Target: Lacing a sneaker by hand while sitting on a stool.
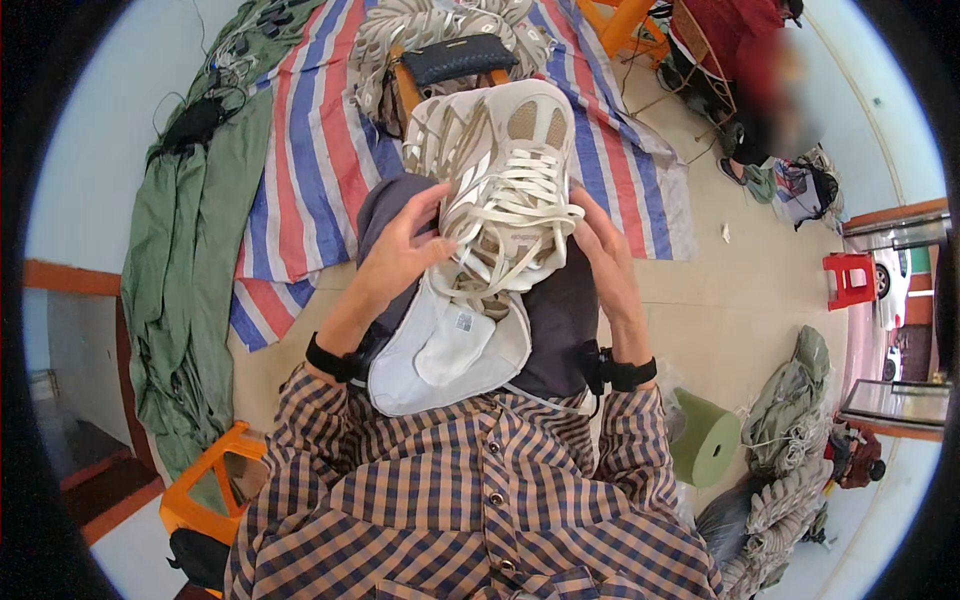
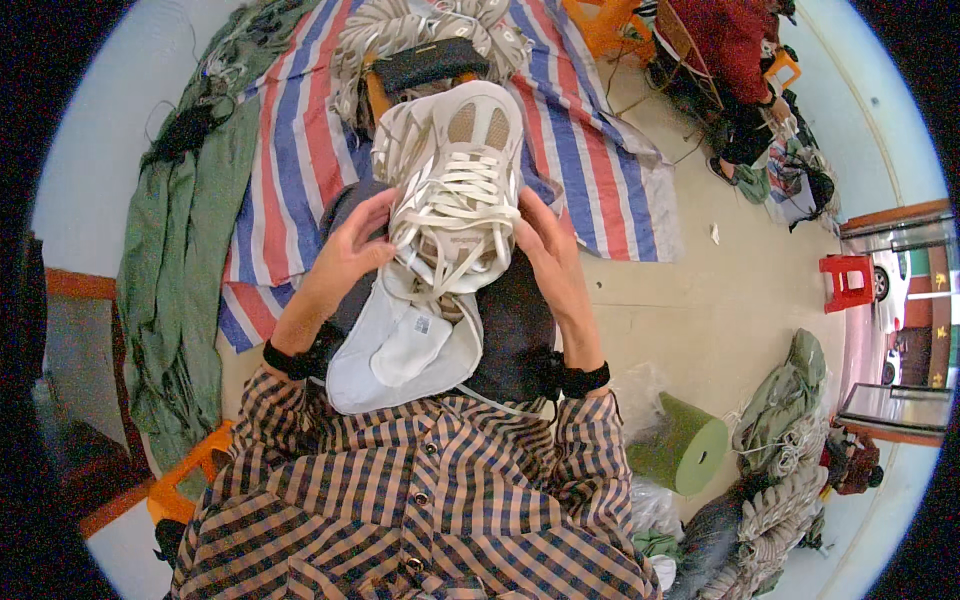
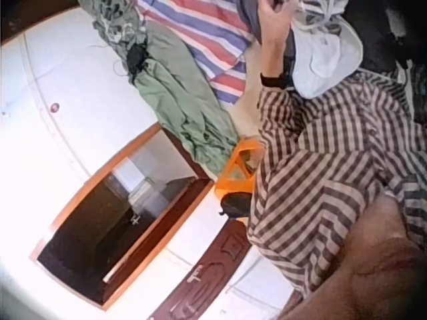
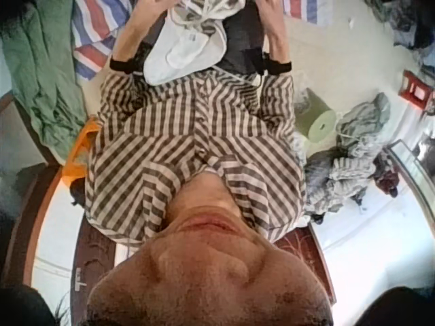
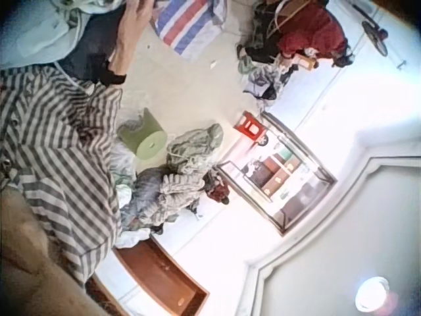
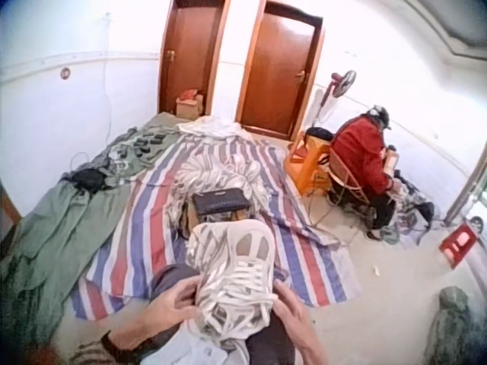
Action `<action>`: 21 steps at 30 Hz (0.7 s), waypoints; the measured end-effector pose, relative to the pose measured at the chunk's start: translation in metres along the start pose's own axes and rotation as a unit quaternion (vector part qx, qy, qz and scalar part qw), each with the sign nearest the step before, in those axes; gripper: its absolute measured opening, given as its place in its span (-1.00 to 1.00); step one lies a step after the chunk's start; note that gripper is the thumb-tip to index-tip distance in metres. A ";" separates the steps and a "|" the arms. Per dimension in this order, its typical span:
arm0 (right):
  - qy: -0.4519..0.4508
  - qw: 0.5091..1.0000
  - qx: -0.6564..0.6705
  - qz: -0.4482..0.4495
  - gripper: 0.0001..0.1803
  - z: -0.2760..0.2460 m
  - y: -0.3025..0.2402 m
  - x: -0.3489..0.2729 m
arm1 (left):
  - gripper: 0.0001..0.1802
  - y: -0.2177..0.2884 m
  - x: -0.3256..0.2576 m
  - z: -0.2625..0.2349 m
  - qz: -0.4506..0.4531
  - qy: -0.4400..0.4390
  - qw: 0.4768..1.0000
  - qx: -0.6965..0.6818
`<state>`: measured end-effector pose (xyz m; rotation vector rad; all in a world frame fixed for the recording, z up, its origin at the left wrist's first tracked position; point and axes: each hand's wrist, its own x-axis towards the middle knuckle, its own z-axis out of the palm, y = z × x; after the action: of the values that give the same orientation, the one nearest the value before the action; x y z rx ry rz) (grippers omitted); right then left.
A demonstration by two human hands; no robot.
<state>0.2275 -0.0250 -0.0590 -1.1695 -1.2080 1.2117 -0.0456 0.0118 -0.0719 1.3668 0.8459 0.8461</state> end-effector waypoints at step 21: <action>0.049 0.978 0.200 -0.014 -0.63 0.039 -0.015 -0.010 | -0.55 -0.024 0.011 -0.004 -0.013 0.096 0.995 0.030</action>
<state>0.1888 -0.0356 -0.0433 -0.8957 -0.8518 1.2871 -0.0437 0.0232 -0.0959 1.3386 1.0432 0.9484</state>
